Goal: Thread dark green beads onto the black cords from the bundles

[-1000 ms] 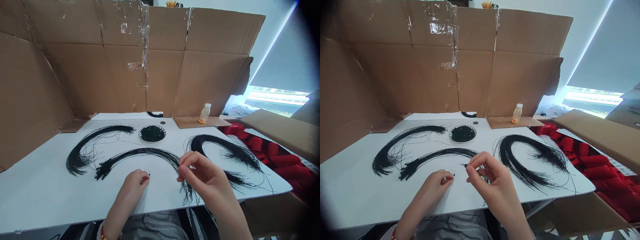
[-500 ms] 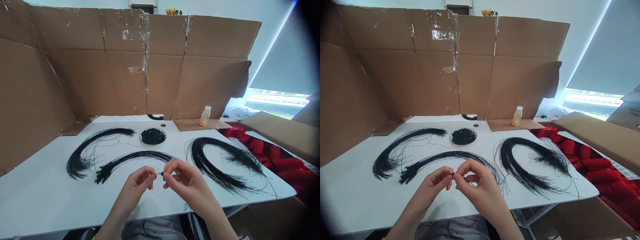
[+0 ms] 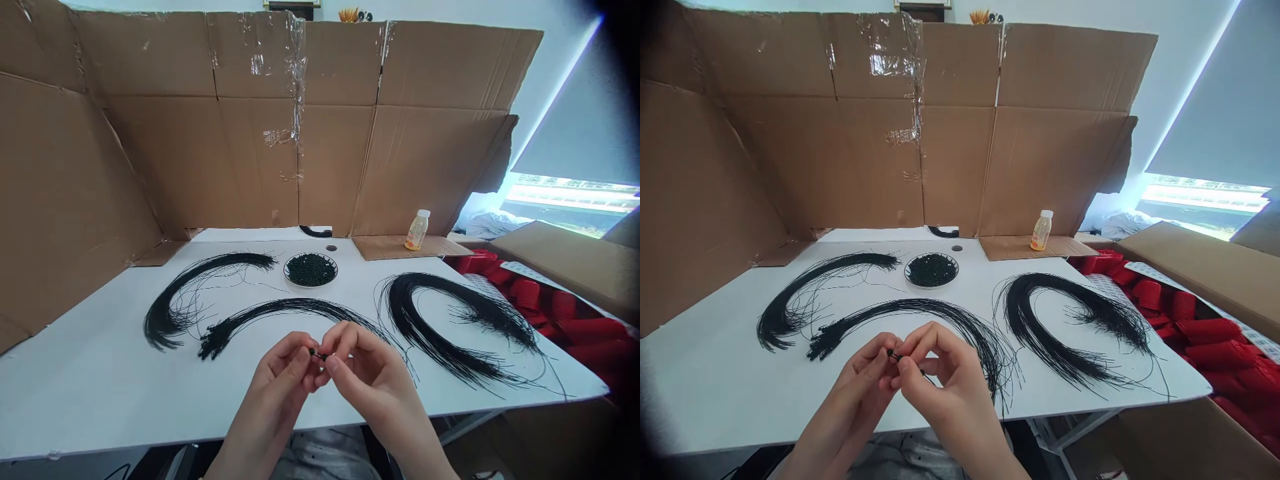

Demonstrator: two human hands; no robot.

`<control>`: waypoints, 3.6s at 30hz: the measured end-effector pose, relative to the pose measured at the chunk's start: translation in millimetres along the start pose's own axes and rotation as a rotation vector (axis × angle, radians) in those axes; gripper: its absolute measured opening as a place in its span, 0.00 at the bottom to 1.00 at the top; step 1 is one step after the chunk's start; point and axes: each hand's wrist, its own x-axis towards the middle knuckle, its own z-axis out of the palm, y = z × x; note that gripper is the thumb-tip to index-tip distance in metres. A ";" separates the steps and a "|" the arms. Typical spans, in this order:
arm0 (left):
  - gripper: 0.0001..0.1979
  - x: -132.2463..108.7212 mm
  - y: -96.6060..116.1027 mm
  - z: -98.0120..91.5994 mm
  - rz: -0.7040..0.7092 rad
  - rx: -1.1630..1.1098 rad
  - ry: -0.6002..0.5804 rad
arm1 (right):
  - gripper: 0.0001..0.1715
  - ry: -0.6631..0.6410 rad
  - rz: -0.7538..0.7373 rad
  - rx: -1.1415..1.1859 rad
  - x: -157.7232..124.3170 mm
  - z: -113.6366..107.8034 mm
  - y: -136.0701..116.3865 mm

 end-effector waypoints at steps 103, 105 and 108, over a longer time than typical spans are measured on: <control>0.05 1.8 3.6 -19.4 0.392 0.498 -0.055 | 0.05 -0.052 -0.077 -0.648 -2.5 -10.0 -14.0; 0.05 2.3 1.8 -20.5 0.405 0.498 -0.038 | 0.05 -0.030 -0.075 -0.676 -3.1 -9.3 -14.2; 0.05 1.8 0.3 -20.4 0.397 0.488 -0.047 | 0.05 -0.021 -0.052 -0.684 -3.9 -8.7 -15.2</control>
